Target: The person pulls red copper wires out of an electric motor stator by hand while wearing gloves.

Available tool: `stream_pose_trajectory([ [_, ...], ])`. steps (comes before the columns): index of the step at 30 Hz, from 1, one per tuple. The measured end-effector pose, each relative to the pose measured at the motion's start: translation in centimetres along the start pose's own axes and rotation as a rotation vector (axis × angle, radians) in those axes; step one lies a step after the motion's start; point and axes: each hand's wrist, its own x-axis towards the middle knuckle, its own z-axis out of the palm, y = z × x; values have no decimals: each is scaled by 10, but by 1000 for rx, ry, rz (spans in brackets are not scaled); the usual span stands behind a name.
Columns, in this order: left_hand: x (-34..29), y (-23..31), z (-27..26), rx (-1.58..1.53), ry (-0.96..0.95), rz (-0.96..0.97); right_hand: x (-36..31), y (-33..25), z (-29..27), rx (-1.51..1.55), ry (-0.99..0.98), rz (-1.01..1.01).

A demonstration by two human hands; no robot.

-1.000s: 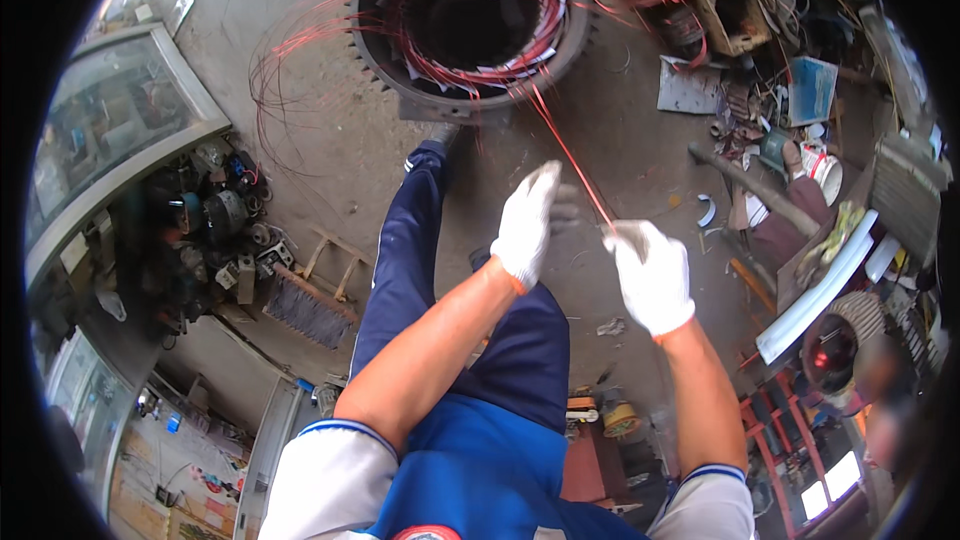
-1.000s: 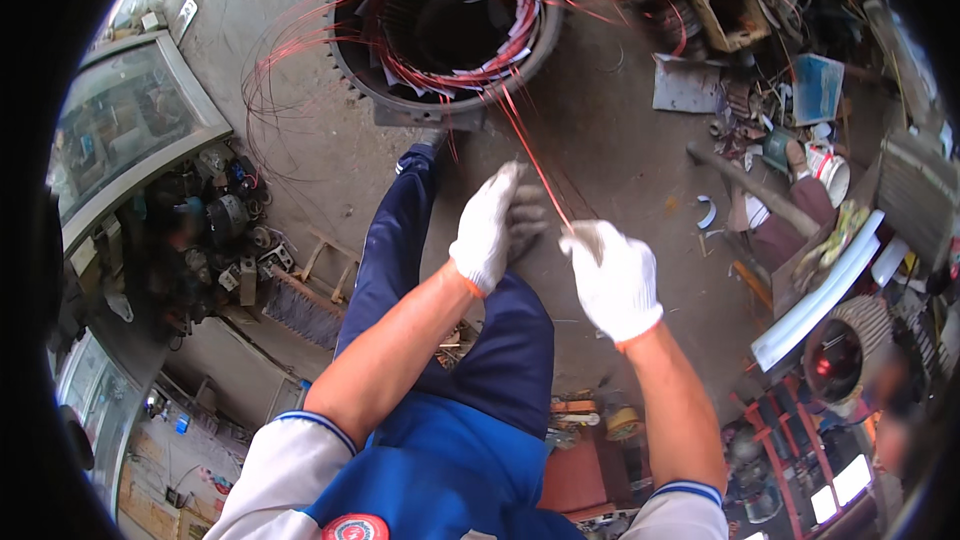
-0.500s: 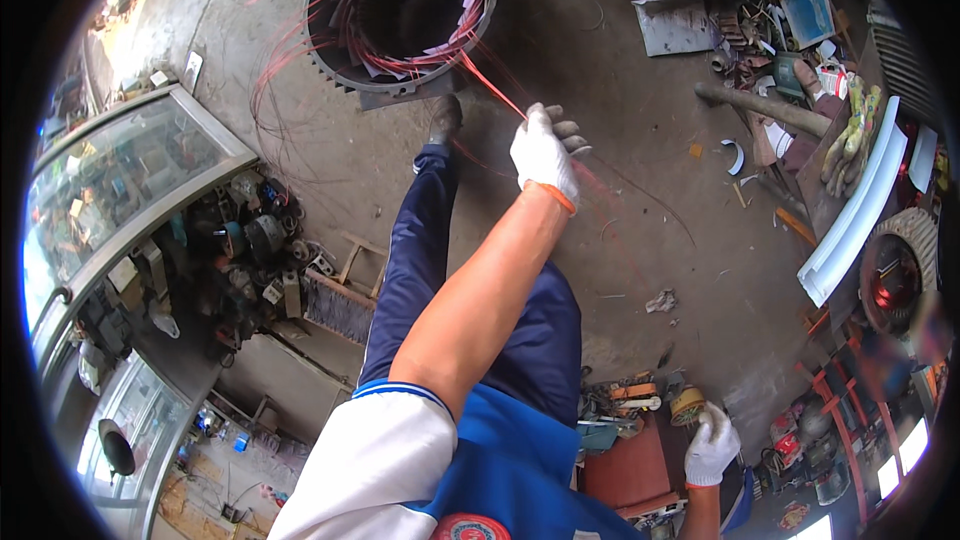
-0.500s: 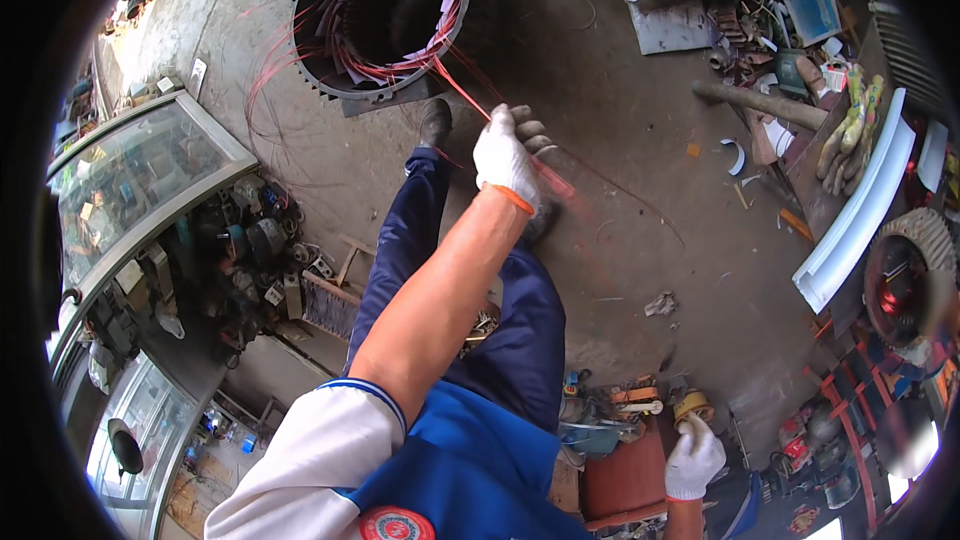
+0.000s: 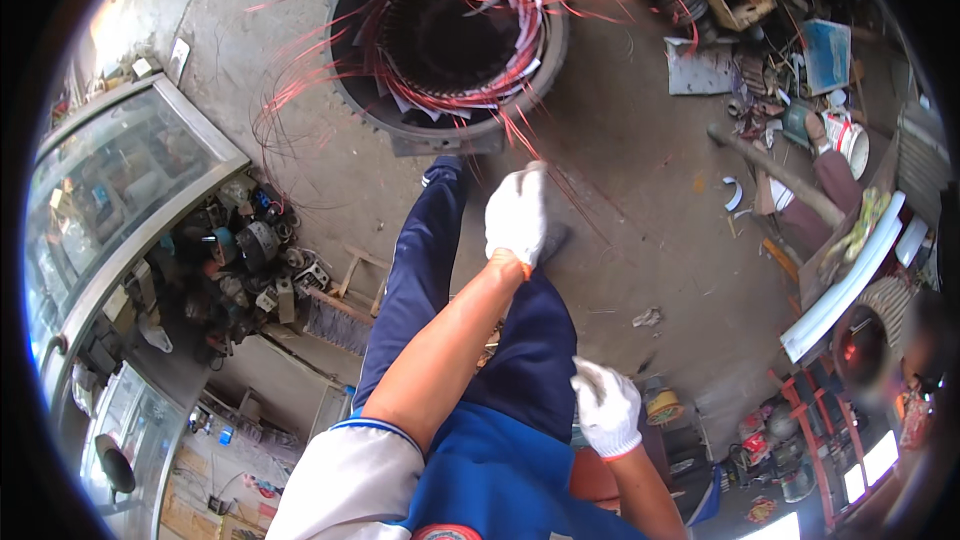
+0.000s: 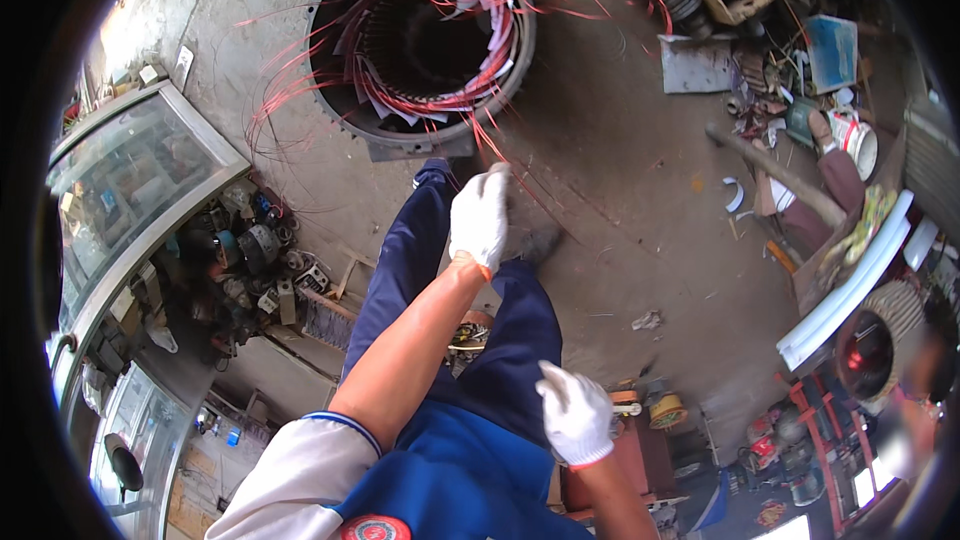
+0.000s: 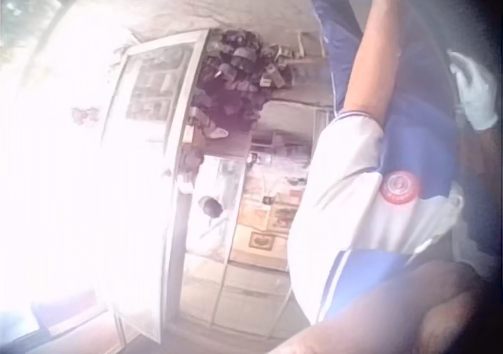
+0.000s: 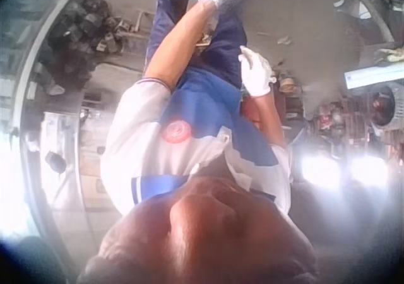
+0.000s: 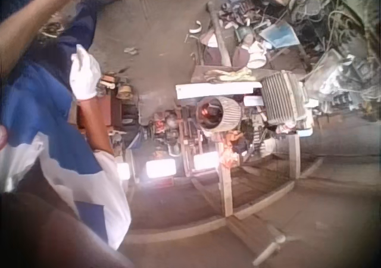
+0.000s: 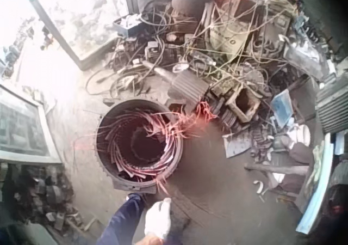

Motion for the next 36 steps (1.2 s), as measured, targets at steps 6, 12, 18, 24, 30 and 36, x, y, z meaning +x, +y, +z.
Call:
stream_pose_trajectory([
  [6, 49, -37, -15, -643, 150, -659, 218, -88, 33, -124, -49, -242],
  [12, 43, -40, -45, -667, 126, -582, 355, -89, 83, -458, -363, -79],
  [18, 42, -53, -8, -539, -3, -725, 406, -83, 109, -719, -564, -76],
  [24, 57, -32, -11, -679, -138, -794, 430, -71, 107, -824, -676, -36],
  [30, 73, -18, -16, -782, -214, -820, 462, -71, 112, -758, -778, -26],
  [36, 89, -5, -34, -782, -329, -853, 498, -109, 133, -905, -895, 89],
])
